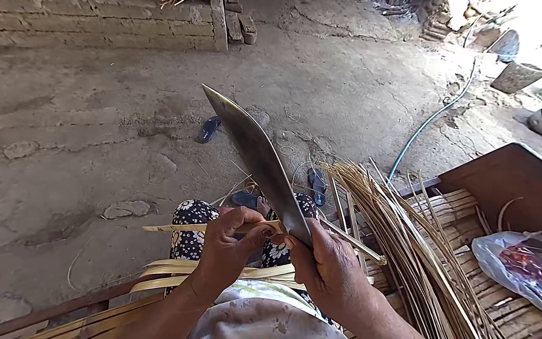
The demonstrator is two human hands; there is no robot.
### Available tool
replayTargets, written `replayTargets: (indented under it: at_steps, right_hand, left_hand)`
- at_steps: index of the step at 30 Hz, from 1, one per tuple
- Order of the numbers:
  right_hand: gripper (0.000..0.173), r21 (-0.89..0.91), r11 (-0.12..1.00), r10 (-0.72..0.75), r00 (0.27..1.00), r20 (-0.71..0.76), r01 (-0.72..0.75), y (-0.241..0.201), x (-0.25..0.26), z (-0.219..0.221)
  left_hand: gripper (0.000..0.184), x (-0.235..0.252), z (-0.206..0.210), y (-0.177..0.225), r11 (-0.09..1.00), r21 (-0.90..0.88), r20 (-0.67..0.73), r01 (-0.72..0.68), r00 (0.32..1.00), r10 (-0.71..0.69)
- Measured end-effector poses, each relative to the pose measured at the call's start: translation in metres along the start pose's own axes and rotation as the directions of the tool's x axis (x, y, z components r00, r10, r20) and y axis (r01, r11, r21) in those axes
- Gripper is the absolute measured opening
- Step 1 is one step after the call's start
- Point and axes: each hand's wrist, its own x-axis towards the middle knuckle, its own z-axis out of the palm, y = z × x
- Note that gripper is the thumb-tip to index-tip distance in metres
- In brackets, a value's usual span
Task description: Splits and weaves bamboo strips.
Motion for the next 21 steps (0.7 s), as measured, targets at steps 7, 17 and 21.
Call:
replayTargets:
  at_steps: [7,17,21]
  right_hand:
    - [0.018,0.063,0.997,0.03,0.999,0.041,-0.033,0.001,-0.003,0.004]
    - [0.016,0.165,0.98,0.097,0.99,0.099,-0.112,-0.01,0.001,0.003]
    - [0.018,0.173,0.964,0.17,0.968,0.183,-0.202,-0.015,0.004,-0.003]
  left_hand:
    - [0.019,-0.004,0.0,0.0,1.0,-0.02,0.011,-0.005,1.0,0.006]
    - [0.018,-0.009,-0.002,0.001,0.998,-0.01,0.01,-0.062,0.998,0.062]
    - [0.018,-0.012,-0.002,-0.002,0.997,0.012,0.008,-0.08,0.997,0.08]
